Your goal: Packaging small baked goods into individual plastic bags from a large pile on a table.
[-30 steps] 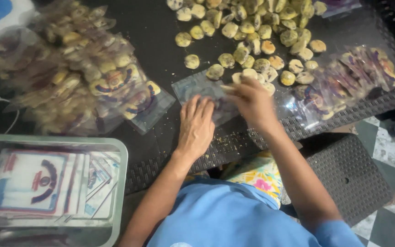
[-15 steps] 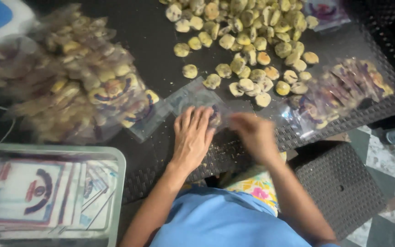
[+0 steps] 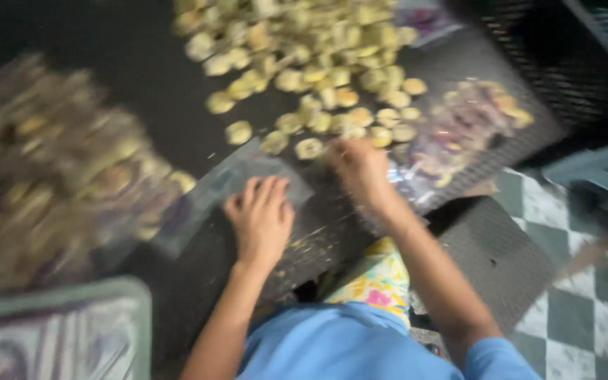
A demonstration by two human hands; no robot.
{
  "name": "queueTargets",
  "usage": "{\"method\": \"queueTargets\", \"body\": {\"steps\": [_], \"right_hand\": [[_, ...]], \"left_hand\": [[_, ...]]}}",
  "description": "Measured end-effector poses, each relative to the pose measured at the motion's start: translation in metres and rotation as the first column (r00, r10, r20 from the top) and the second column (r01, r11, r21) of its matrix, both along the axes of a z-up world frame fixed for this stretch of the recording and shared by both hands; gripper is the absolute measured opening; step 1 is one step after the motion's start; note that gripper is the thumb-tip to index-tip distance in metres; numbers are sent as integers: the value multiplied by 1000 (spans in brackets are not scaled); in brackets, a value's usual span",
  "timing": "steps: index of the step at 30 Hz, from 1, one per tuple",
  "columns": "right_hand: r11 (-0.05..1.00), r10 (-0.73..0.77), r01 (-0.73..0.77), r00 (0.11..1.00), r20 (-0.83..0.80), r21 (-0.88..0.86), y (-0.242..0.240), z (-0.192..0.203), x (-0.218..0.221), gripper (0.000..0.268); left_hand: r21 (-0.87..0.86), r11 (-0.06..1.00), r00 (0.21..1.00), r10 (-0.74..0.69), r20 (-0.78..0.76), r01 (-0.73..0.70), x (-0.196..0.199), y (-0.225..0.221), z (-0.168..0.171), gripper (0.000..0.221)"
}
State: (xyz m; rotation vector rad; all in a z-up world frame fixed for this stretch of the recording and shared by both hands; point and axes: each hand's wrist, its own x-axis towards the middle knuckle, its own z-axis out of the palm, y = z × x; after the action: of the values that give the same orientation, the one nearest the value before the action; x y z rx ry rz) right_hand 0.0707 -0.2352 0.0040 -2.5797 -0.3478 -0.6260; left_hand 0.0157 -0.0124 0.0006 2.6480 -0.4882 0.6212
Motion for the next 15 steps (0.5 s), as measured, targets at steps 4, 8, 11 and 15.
{"method": "queueTargets", "body": {"steps": [4, 8, 11, 15], "right_hand": [[910, 101, 32, 950, -297, 413, 43, 40, -65, 17], [926, 42, 83, 947, -319, 368, 63, 5, -77, 18], [990, 131, -128, 990, -44, 66, 69, 13, -89, 33], [990, 137, -136, 989, 48, -26, 70, 5, -96, 35]], "left_hand": [[4, 1000, 999, -9, 37, 9, -2, 2, 5, 34], [45, 999, 999, 16, -36, -14, -7, 2, 10, 29], [57, 998, 999, 14, -46, -11, -8, 2, 9, 26], [33, 999, 999, 11, -46, -10, -11, 3, 9, 23]]}}
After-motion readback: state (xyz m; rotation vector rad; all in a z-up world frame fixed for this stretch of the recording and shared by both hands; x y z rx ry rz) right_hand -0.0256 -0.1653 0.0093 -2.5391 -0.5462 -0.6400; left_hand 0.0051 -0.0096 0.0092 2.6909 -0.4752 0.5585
